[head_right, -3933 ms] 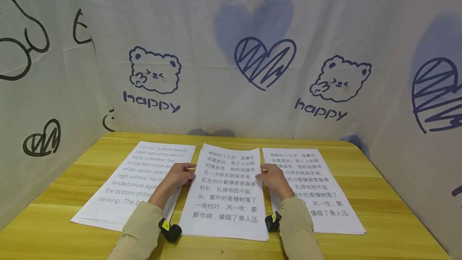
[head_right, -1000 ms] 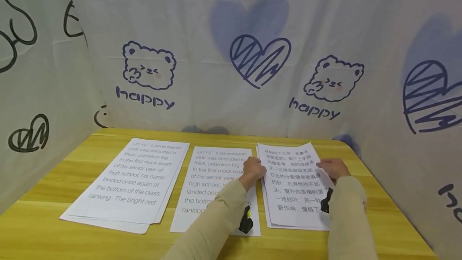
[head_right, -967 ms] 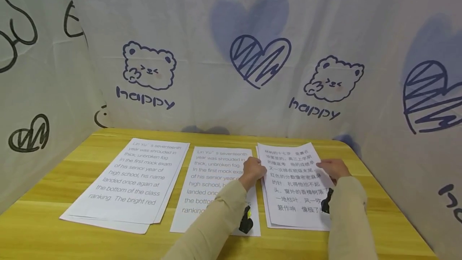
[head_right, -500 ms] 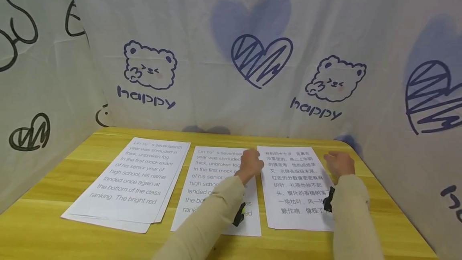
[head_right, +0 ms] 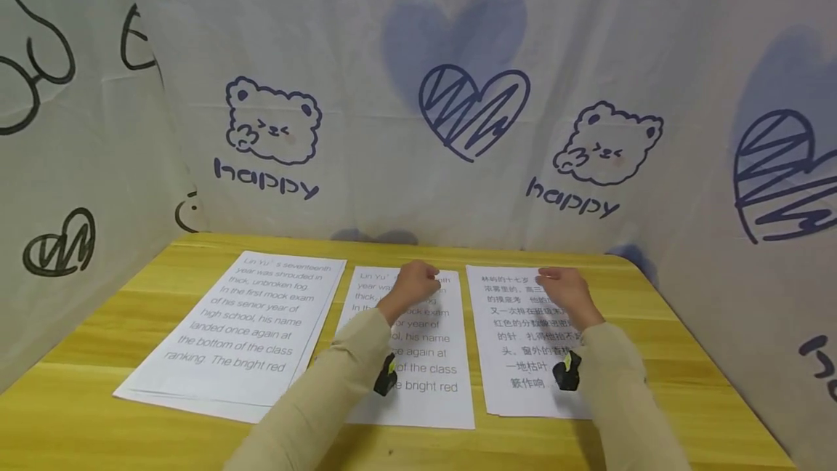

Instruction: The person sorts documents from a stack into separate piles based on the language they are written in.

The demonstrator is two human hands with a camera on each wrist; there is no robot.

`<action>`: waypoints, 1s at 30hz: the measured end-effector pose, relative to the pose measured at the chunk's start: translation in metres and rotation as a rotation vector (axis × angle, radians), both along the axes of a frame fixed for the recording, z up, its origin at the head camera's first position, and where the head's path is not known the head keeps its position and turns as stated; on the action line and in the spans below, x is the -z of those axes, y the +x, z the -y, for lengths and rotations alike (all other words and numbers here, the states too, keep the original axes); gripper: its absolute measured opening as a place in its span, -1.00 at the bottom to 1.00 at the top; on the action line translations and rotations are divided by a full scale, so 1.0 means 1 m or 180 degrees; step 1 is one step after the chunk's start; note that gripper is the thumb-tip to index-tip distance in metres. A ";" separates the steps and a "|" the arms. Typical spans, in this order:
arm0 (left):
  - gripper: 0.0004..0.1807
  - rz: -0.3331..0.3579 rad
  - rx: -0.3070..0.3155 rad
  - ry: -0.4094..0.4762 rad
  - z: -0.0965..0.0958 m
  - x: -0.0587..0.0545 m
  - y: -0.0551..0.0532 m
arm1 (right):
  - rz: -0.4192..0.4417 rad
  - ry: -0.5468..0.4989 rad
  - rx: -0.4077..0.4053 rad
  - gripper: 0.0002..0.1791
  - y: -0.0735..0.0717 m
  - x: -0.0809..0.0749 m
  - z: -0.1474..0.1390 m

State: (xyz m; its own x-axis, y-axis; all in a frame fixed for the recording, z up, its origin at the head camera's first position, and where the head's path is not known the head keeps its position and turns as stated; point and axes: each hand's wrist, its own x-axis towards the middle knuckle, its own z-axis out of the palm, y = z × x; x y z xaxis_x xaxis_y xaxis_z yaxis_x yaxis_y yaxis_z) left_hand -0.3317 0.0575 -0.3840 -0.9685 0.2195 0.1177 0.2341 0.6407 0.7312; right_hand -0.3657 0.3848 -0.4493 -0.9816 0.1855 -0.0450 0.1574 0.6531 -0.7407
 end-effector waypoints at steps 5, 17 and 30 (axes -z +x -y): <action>-0.63 0.0164 0.0040 0.0162 0.018 0.002 0.003 | 0.0059 -0.0109 -0.0150 -0.23 -0.013 0.012 0.031; -0.61 0.0440 -0.0365 0.0860 0.073 0.001 0.020 | -0.0031 0.0138 -0.0476 -0.41 0.035 -0.031 0.109; -0.56 0.0411 -0.0502 0.1010 0.098 0.011 0.030 | -0.0073 -0.0037 -0.0529 -0.48 0.081 -0.065 0.172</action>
State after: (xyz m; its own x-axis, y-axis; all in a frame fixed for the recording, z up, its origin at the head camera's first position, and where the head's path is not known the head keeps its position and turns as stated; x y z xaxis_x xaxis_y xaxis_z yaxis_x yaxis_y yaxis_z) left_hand -0.3013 -0.0404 -0.3950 -0.9988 0.0387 0.0306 0.0435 0.3983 0.9162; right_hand -0.2851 0.2130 -0.3846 -0.9995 0.0201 -0.0236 0.0310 0.6601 -0.7505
